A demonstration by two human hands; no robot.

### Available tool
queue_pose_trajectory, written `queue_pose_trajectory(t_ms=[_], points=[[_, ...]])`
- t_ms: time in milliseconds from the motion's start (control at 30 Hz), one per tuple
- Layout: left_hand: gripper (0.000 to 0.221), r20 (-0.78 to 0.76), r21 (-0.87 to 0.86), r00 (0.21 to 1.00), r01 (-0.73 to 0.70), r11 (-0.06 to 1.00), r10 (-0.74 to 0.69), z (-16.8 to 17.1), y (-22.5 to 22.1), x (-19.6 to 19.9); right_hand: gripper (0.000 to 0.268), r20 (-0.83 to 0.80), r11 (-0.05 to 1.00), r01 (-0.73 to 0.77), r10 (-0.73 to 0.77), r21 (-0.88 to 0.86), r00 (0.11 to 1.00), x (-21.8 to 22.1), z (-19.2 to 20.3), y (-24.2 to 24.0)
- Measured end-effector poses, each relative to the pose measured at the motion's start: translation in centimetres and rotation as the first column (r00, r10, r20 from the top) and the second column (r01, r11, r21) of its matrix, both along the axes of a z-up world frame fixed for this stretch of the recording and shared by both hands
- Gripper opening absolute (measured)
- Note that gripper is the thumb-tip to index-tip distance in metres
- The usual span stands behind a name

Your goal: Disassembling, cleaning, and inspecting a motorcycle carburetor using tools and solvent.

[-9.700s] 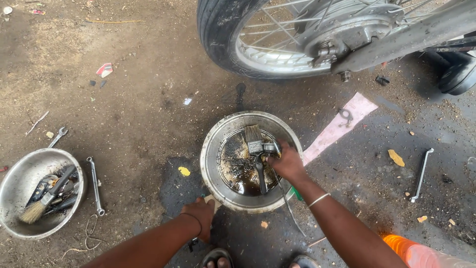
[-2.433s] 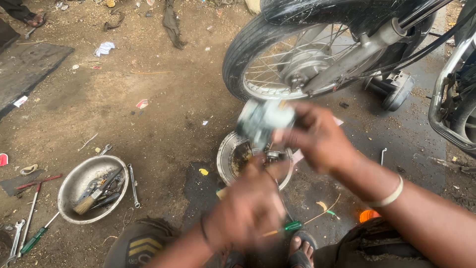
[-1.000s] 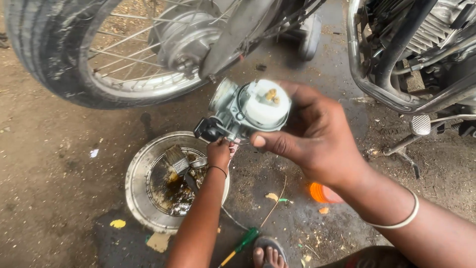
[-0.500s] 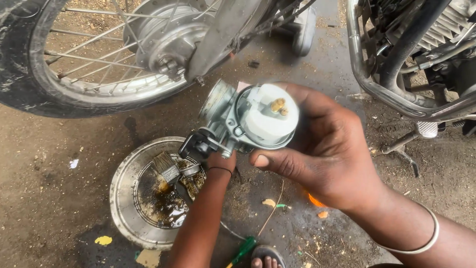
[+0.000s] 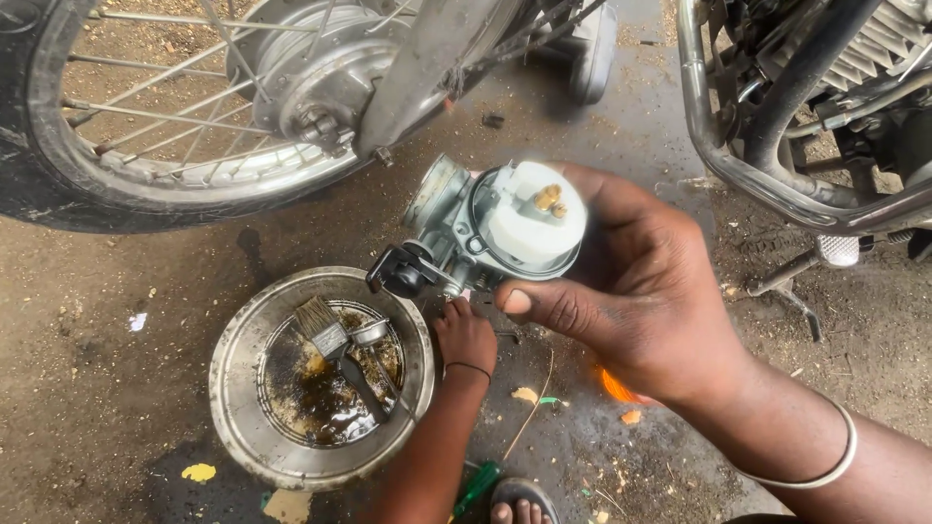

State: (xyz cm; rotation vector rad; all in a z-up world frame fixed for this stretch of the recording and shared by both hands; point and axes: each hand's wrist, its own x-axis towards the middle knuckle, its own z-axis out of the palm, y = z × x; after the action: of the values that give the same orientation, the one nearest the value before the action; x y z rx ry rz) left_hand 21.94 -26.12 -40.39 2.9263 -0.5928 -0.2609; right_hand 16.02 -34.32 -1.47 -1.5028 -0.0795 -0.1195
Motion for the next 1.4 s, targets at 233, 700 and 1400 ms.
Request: queue_pose_trajectory(t_ms=[233,700,1400], points=[[0.034,0.211,-0.005,0.977,0.006,1.000,-0.005,-0.9,0.3,-2.9,0.065,0.035,0.999,0.020,-0.018,-0.050,0.999,-0.3,0.1,-0.5],[0.037,-0.016,0.137,0.982,0.189,0.972,-0.188,0.9,3.6,-12.7,0.060,0.096,1.000,0.002,-0.004,0.020,0.995,-1.6,1.8,-0.2],[0.035,-0.120,0.332,0.942,0.337,0.881,-0.315,3.6,9.3,-20.7,0.052,0.318,0.985,-0.083,0.129,-0.154,0.939,-6.1,6.1,-0.1]])
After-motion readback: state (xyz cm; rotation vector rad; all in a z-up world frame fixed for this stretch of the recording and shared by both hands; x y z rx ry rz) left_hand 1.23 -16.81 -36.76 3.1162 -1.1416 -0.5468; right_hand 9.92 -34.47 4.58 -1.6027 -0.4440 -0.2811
